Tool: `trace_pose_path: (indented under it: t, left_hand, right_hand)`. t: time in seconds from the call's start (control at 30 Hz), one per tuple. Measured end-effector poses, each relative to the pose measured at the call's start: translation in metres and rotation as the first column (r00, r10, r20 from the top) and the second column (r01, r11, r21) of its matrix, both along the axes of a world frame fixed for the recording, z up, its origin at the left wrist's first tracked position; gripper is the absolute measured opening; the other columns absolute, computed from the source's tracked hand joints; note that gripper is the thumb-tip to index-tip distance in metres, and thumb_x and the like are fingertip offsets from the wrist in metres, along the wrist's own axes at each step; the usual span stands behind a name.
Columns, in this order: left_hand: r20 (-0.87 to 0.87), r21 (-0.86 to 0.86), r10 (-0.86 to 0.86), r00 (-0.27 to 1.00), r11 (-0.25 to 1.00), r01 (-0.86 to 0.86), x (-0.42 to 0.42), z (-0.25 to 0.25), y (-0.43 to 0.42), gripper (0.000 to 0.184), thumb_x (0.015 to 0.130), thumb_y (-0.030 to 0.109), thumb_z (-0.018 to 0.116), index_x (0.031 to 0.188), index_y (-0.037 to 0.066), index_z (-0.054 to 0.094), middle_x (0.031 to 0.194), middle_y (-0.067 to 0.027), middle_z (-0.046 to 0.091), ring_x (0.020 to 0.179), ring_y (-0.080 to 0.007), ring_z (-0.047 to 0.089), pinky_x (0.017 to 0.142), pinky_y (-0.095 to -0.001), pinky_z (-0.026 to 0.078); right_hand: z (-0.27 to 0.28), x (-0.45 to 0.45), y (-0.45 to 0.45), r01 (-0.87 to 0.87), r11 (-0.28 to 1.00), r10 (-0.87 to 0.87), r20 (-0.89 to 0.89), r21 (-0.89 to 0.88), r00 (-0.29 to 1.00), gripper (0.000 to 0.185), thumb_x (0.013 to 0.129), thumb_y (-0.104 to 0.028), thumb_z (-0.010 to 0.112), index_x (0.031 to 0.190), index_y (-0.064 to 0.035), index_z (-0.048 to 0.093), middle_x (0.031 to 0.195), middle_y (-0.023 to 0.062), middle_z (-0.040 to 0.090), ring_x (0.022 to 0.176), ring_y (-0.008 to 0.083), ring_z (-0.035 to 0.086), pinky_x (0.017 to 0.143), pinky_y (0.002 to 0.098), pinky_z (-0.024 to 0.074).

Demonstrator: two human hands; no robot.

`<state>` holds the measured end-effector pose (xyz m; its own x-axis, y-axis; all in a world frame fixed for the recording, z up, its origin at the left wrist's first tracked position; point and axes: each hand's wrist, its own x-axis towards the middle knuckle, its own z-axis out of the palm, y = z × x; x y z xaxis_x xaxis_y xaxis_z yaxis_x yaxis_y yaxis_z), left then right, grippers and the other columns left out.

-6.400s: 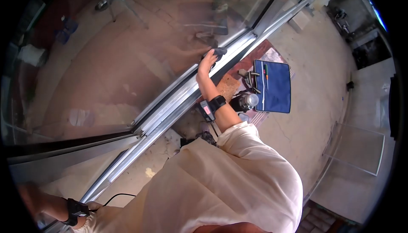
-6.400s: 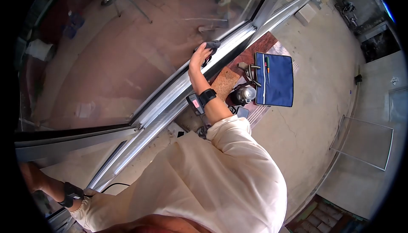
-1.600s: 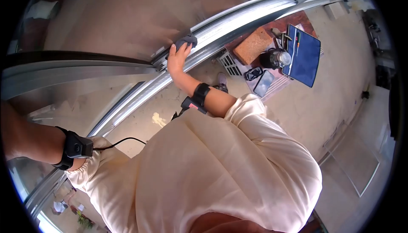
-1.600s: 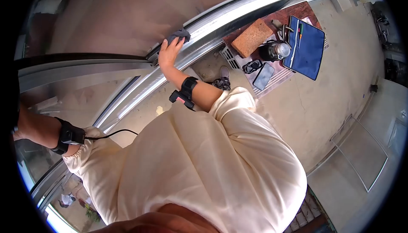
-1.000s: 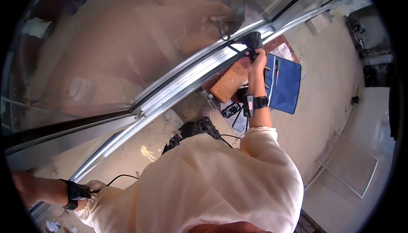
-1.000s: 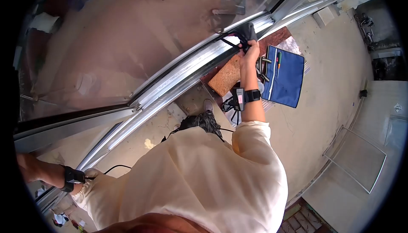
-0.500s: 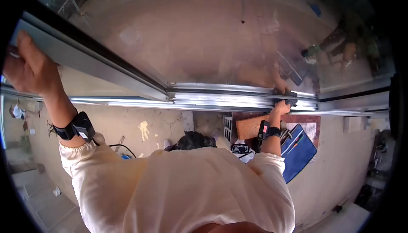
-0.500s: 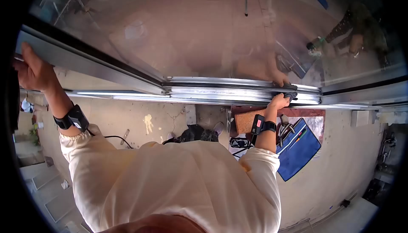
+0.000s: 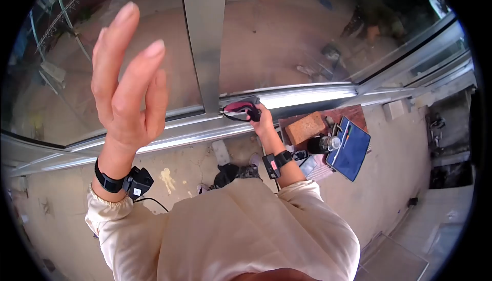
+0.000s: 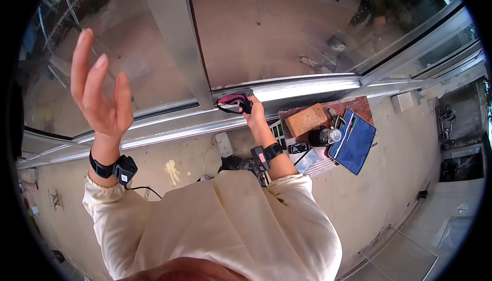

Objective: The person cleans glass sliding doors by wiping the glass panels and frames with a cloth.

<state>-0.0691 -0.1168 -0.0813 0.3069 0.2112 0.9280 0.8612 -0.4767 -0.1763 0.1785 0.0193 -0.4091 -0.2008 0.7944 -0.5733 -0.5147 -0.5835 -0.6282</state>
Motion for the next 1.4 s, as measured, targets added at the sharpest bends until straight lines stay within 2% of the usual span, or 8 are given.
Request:
trace_pose_path:
  t: [0.17, 0.27, 0.37, 0.87, 1.03, 1.2, 1.27, 1.4]
  left_hand:
    - [0.027, -0.385, 0.188, 0.982, 0.909, -0.163, -0.054, -0.088, -0.072, 0.039, 0.079, -0.007, 0.055, 0.117, 0.004, 0.054, 0.13, -0.02, 0.048, 0.12, -0.0356, 0.049, 0.1, -0.0499, 0.04]
    - [0.073, -0.503, 0.281, 0.957, 0.839, -0.208, -0.07, -0.116, -0.104, 0.041, 0.077, -0.008, 0.056, 0.116, 0.002, 0.054, 0.132, -0.0208, 0.046, 0.12, -0.037, 0.048, 0.099, -0.0479, 0.04]
    - [0.047, -0.484, 0.373, 0.927, 0.82, -0.306, -0.067, -0.122, -0.128, 0.038, 0.077, -0.005, 0.055, 0.115, 0.001, 0.054, 0.134, -0.021, 0.045, 0.12, -0.0373, 0.047, 0.097, -0.046, 0.041]
    - [0.339, -0.618, 0.446, 0.828, 0.77, -0.162, 0.009, -0.158, -0.127, 0.044, 0.076, -0.001, 0.054, 0.12, 0.002, 0.052, 0.136, -0.0176, 0.044, 0.117, -0.0357, 0.049, 0.093, -0.0411, 0.044]
    - [0.403, -0.654, 0.269, 0.875, 0.753, 0.07, 0.053, -0.14, -0.085, 0.056, 0.084, 0.009, 0.062, 0.134, 0.005, 0.038, 0.138, -0.0171, 0.043, 0.121, -0.0343, 0.047, 0.099, -0.0407, 0.042]
    - [0.928, -0.103, 0.371, 0.037, 0.159, 0.982, 0.096, -0.13, -0.047, 0.061, 0.088, 0.012, 0.062, 0.139, 0.007, 0.029, 0.123, -0.0146, 0.052, 0.105, -0.0255, 0.061, 0.071, -0.038, 0.059]
    - [0.952, -0.013, 0.3, -0.06, 0.234, 0.972, 0.094, -0.13, -0.04, 0.062, 0.087, 0.011, 0.063, 0.139, 0.007, 0.03, 0.111, -0.0114, 0.057, 0.09, -0.0219, 0.066, 0.055, -0.0321, 0.06]
    - [0.986, -0.053, 0.159, -0.05, 0.585, 0.809, 0.088, -0.104, -0.038, 0.067, 0.084, 0.008, 0.062, 0.141, 0.009, 0.026, 0.113, -0.015, 0.059, 0.088, -0.0307, 0.067, 0.061, -0.0362, 0.059]
  right_hand:
    - [0.185, -0.013, -0.006, 0.055, 0.518, -0.445, 0.214, 0.853, 0.87, 0.033, 0.087, -0.017, 0.061, 0.116, -0.0027, 0.054, 0.101, 0.0056, 0.059, 0.089, 0.0107, 0.052, 0.081, 0.028, 0.0448]
    - [0.293, -0.033, 0.032, -0.368, -0.215, -0.839, 0.023, 0.905, 0.544, 0.041, 0.08, -0.007, 0.066, 0.12, -0.0023, 0.055, 0.115, 0.0107, 0.056, 0.094, 0.0203, 0.058, 0.083, 0.0306, 0.0467]
    - [0.401, -0.066, 0.046, -0.421, -0.412, -0.841, -0.159, 0.808, 0.517, 0.05, 0.07, 0.002, 0.063, 0.119, -0.01, 0.059, 0.12, 0.0083, 0.052, 0.095, 0.027, 0.059, 0.074, 0.0337, 0.0507]
    - [0.046, -0.012, 0.031, -0.965, -0.164, -0.696, 0.669, 0.206, 0.261, 0.041, 0.065, -0.006, 0.064, 0.105, -0.0172, 0.068, 0.106, 0.0054, 0.055, 0.086, 0.0251, 0.057, 0.072, 0.0349, 0.0503]
    - [0.134, 0.005, 0.004, -0.74, 0.459, 0.452, 0.588, 0.492, 0.671, 0.032, 0.079, -0.012, 0.065, 0.109, -0.0029, 0.061, 0.085, -0.0018, 0.06, 0.08, 0.0086, 0.055, 0.067, 0.0232, 0.044]
    - [0.24, -0.005, -0.057, -0.91, 0.183, 0.303, 0.859, 0.373, 0.413, 0.032, 0.083, -0.027, 0.069, 0.106, -0.007, 0.06, 0.096, 0.0042, 0.061, 0.09, 0.0097, 0.054, 0.078, 0.0256, 0.0438]
    - [0.242, -0.002, -0.05, -0.842, -0.243, -0.425, 0.728, 0.481, 0.539, 0.05, 0.084, -0.037, 0.067, 0.122, -0.0073, 0.054, 0.118, 0.0111, 0.057, 0.108, 0.0175, 0.054, 0.086, 0.0316, 0.0458]
    - [0.238, 0.0, -0.069, -0.62, 0.057, 0.021, 0.62, 0.782, 0.784, 0.081, 0.088, -0.035, 0.064, 0.148, -0.0097, 0.017, 0.148, 0.0159, 0.025, 0.132, 0.0278, 0.037, 0.104, 0.0391, 0.0365]
